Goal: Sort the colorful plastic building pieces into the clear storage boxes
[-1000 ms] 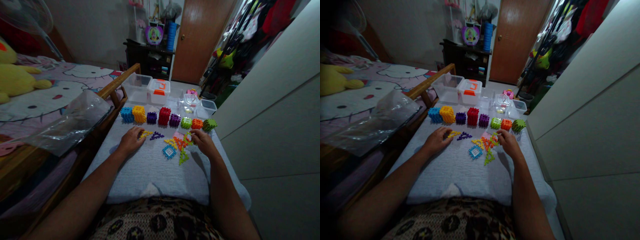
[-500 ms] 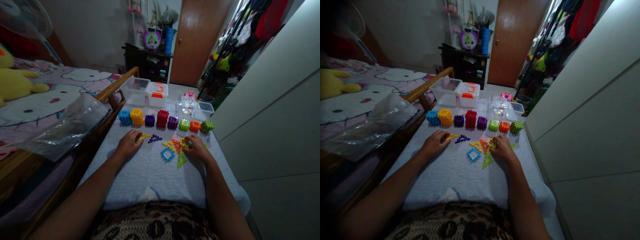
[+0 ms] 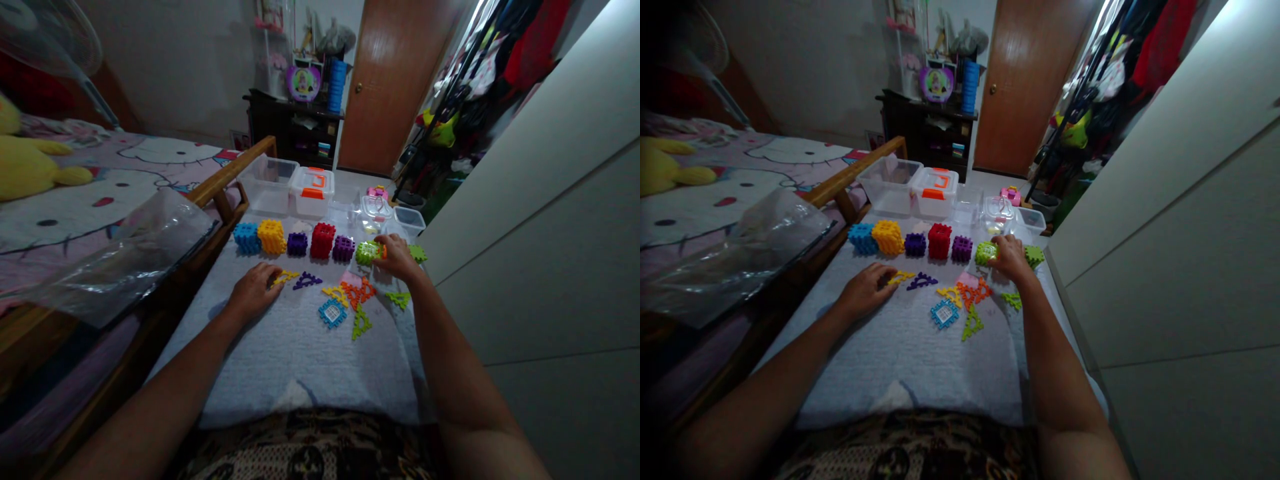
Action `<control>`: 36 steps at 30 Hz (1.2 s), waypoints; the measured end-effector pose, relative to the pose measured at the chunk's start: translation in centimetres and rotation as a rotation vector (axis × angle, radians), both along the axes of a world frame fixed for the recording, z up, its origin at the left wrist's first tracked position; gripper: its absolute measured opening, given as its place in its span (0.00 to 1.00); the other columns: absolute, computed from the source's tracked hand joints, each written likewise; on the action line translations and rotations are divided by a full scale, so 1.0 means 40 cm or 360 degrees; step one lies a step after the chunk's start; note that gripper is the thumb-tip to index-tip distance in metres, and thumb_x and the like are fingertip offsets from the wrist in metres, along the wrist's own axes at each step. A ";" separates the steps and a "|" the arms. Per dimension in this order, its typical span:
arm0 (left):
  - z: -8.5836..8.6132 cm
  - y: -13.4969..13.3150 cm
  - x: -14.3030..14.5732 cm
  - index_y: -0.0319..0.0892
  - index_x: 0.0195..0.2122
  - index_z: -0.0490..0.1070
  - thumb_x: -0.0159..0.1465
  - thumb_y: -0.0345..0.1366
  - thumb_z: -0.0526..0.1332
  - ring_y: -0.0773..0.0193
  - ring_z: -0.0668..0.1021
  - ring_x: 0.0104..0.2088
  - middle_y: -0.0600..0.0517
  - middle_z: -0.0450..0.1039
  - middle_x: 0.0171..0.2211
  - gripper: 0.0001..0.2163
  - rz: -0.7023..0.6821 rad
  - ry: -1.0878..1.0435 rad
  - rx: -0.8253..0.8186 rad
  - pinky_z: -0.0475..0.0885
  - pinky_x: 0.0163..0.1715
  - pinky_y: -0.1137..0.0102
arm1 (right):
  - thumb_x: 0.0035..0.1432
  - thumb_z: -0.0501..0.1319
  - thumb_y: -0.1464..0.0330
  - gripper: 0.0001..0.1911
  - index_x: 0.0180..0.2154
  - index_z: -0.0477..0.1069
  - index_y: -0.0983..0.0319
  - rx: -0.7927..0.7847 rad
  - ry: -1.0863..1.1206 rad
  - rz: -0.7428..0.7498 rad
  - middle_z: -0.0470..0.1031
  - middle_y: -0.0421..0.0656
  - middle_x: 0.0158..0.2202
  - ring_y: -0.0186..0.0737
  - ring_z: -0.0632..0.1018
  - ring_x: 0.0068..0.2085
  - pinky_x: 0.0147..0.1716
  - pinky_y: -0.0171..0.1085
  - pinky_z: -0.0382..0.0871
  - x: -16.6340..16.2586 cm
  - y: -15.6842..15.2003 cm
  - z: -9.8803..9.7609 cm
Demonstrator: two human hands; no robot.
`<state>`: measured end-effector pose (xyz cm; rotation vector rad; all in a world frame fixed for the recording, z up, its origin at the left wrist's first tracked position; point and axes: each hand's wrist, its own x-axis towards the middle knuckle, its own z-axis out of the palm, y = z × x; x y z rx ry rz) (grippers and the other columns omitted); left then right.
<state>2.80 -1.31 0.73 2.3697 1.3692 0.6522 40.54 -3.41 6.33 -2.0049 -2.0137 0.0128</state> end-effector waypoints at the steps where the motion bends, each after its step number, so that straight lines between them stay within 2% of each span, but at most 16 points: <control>1: 0.001 0.000 0.000 0.42 0.43 0.72 0.61 0.41 0.57 0.55 0.75 0.40 0.47 0.72 0.40 0.13 0.0003 0.0002 0.0003 0.71 0.43 0.62 | 0.48 0.68 0.66 0.25 0.51 0.72 0.60 -0.0052 -0.0030 -0.0033 0.70 0.51 0.48 0.54 0.71 0.48 0.48 0.48 0.65 0.002 0.023 0.006; 5: 0.005 -0.002 0.000 0.42 0.43 0.72 0.61 0.40 0.58 0.55 0.75 0.40 0.47 0.72 0.40 0.12 0.0006 0.0007 -0.0012 0.71 0.44 0.62 | 0.49 0.69 0.66 0.26 0.51 0.73 0.59 -0.0253 -0.0123 -0.0058 0.71 0.52 0.50 0.54 0.71 0.48 0.46 0.46 0.66 0.003 0.076 0.010; 9: 0.008 -0.003 0.001 0.41 0.43 0.72 0.61 0.40 0.58 0.56 0.75 0.40 0.47 0.71 0.39 0.12 -0.0013 0.0021 -0.0027 0.71 0.42 0.63 | 0.46 0.71 0.66 0.29 0.52 0.72 0.59 -0.0194 -0.0150 -0.0095 0.71 0.52 0.51 0.55 0.70 0.48 0.45 0.47 0.66 0.001 0.065 0.016; 11: 0.008 -0.002 0.002 0.41 0.44 0.72 0.61 0.40 0.58 0.56 0.75 0.40 0.47 0.71 0.40 0.12 -0.0020 0.0039 -0.0025 0.71 0.42 0.63 | 0.47 0.71 0.66 0.27 0.51 0.72 0.60 -0.0084 -0.0106 -0.0030 0.71 0.52 0.50 0.55 0.71 0.48 0.46 0.47 0.66 -0.017 0.033 0.029; 13: 0.006 0.000 0.001 0.40 0.44 0.72 0.61 0.39 0.58 0.56 0.75 0.40 0.46 0.71 0.40 0.13 -0.0020 0.0053 -0.0028 0.71 0.42 0.63 | 0.51 0.69 0.65 0.21 0.48 0.72 0.61 -0.0050 -0.0030 0.0171 0.73 0.50 0.47 0.51 0.72 0.47 0.46 0.45 0.66 -0.062 -0.016 0.044; 15: 0.005 0.001 0.000 0.40 0.44 0.72 0.61 0.40 0.58 0.55 0.75 0.41 0.46 0.71 0.40 0.13 -0.0019 0.0056 -0.0027 0.71 0.43 0.62 | 0.57 0.65 0.63 0.13 0.44 0.73 0.61 -0.0191 0.0022 0.0453 0.75 0.47 0.42 0.46 0.74 0.43 0.44 0.41 0.67 -0.131 -0.079 0.051; 16: 0.004 0.002 0.000 0.40 0.44 0.72 0.62 0.40 0.58 0.55 0.75 0.41 0.46 0.71 0.40 0.13 -0.0019 0.0053 -0.0022 0.71 0.43 0.62 | 0.59 0.64 0.61 0.13 0.43 0.72 0.61 -0.0276 -0.0013 0.0525 0.75 0.47 0.40 0.45 0.74 0.41 0.43 0.40 0.67 -0.172 -0.111 0.050; 19: 0.005 0.000 0.000 0.40 0.43 0.71 0.62 0.39 0.58 0.55 0.75 0.41 0.46 0.72 0.40 0.12 -0.0016 0.0038 -0.0009 0.71 0.44 0.62 | 0.56 0.65 0.52 0.22 0.41 0.73 0.64 -0.0365 -0.0208 0.0462 0.75 0.52 0.43 0.50 0.74 0.45 0.45 0.43 0.66 -0.284 -0.193 0.026; 21: 0.008 -0.003 0.002 0.41 0.43 0.71 0.61 0.39 0.58 0.56 0.75 0.41 0.47 0.72 0.40 0.11 -0.0010 0.0019 -0.0010 0.71 0.43 0.62 | 0.53 0.65 0.50 0.25 0.42 0.72 0.64 -0.0375 -0.0260 0.0374 0.75 0.53 0.43 0.52 0.73 0.46 0.46 0.45 0.66 -0.330 -0.224 0.001; 26: 0.011 -0.006 0.006 0.40 0.44 0.72 0.59 0.37 0.61 0.53 0.75 0.44 0.46 0.73 0.40 0.13 -0.0009 -0.0008 0.0022 0.71 0.47 0.59 | 0.53 0.65 0.59 0.22 0.46 0.72 0.65 -0.0316 -0.0189 0.0402 0.75 0.52 0.44 0.51 0.73 0.46 0.47 0.43 0.65 -0.351 -0.238 -0.028; 31: 0.018 -0.011 0.010 0.41 0.45 0.72 0.61 0.36 0.60 0.52 0.73 0.47 0.45 0.73 0.43 0.12 -0.0041 -0.0108 0.0154 0.68 0.52 0.57 | 0.58 0.60 0.69 0.07 0.38 0.74 0.63 -0.0326 0.0084 0.0564 0.77 0.48 0.38 0.43 0.75 0.41 0.42 0.37 0.65 -0.356 -0.225 -0.001; 33: 0.029 -0.019 0.012 0.41 0.44 0.73 0.64 0.37 0.58 0.54 0.74 0.46 0.46 0.73 0.42 0.10 -0.0089 -0.0197 0.0181 0.68 0.51 0.58 | 0.61 0.58 0.71 0.07 0.36 0.75 0.62 -0.0337 0.0253 0.0602 0.78 0.46 0.35 0.40 0.76 0.39 0.39 0.36 0.64 -0.366 -0.213 0.005; 36: 0.049 -0.034 0.018 0.42 0.43 0.73 0.66 0.36 0.55 0.55 0.74 0.46 0.47 0.74 0.42 0.09 -0.0144 -0.0316 0.0191 0.68 0.50 0.59 | 0.64 0.55 0.72 0.10 0.38 0.76 0.61 -0.0361 0.0481 0.0610 0.79 0.42 0.34 0.37 0.77 0.35 0.36 0.34 0.63 -0.383 -0.189 -0.005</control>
